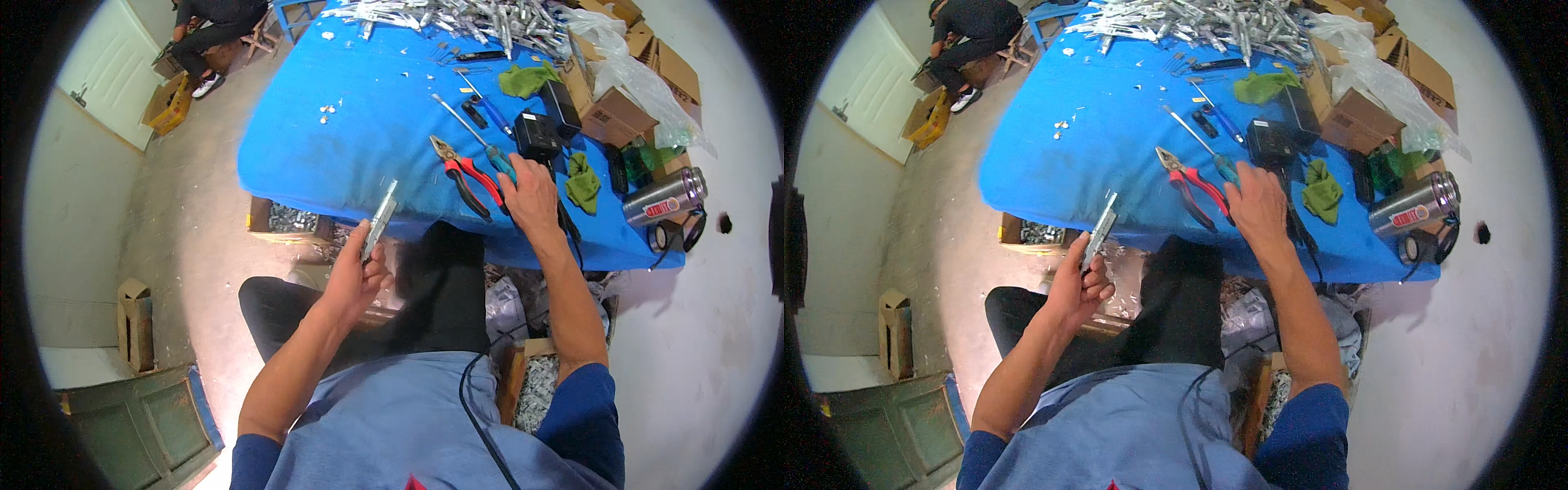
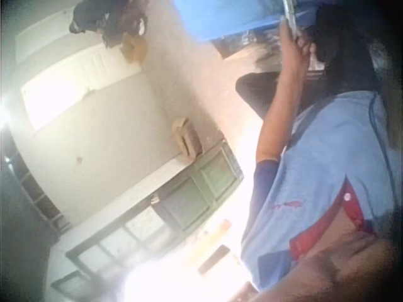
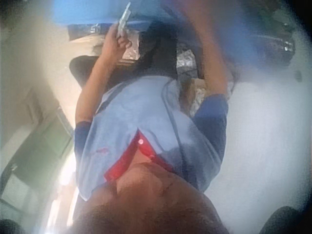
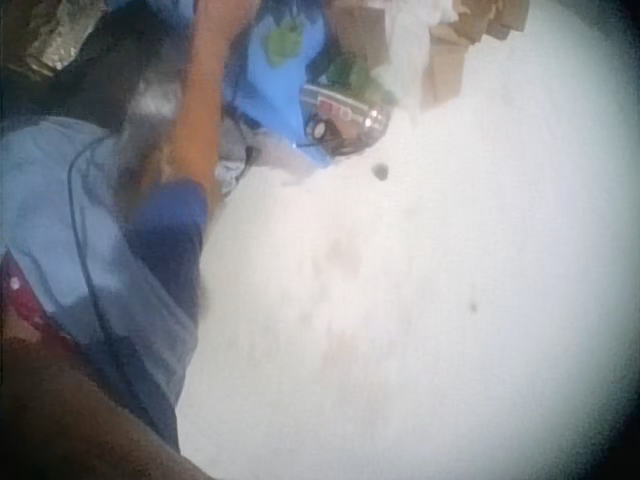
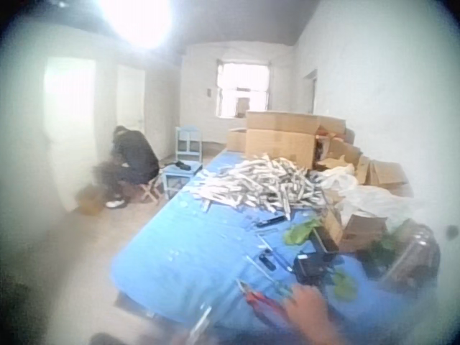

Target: The person handles several metal lighting fixtures, picks up a screwdriver, and inserts it into the base of a fixture to tighten internal screws.

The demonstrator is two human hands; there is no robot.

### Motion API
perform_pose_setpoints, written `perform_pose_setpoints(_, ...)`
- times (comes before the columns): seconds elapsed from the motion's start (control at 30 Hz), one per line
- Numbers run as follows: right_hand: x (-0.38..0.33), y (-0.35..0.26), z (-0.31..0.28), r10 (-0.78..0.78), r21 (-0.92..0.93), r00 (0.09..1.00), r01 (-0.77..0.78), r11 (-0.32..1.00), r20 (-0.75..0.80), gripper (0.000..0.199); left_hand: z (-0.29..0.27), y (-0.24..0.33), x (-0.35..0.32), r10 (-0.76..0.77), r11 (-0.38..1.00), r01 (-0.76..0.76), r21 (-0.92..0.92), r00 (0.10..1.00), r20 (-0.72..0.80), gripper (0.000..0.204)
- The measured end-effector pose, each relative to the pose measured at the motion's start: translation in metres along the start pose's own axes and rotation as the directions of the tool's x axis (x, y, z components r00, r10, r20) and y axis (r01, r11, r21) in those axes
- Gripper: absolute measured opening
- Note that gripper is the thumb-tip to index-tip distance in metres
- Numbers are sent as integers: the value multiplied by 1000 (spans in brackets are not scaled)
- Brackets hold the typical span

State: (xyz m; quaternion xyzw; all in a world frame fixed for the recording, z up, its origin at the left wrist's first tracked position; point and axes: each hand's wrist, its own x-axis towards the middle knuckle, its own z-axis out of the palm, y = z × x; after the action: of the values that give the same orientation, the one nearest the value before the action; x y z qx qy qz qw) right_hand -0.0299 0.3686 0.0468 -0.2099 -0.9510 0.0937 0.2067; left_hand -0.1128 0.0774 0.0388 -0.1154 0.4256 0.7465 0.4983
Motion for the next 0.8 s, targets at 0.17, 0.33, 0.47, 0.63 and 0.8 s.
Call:
perform_pose_setpoints(0.17,1,1,7,55,80,998,-52,995,-30,30,-4,13,15,12,998,-13,-62,1000,-15,48)
perform_pose_setpoints(0.33,-15,-11,-8,168,466,983,-186,865,79,32,-6,16,28,-4,994,-4,-110,998,-64,48)
perform_pose_setpoints(0.47,-34,-31,-35,215,728,942,-335,598,257,35,-5,18,36,-28,993,14,-113,992,-121,48)
perform_pose_setpoints(0.63,-61,-31,-51,103,685,964,-248,686,245,36,-1,21,44,-30,996,19,-83,990,-141,48)
perform_pose_setpoints(0.8,-79,-18,-58,31,688,970,-194,700,242,31,6,22,54,-44,996,29,-80,981,-191,49)
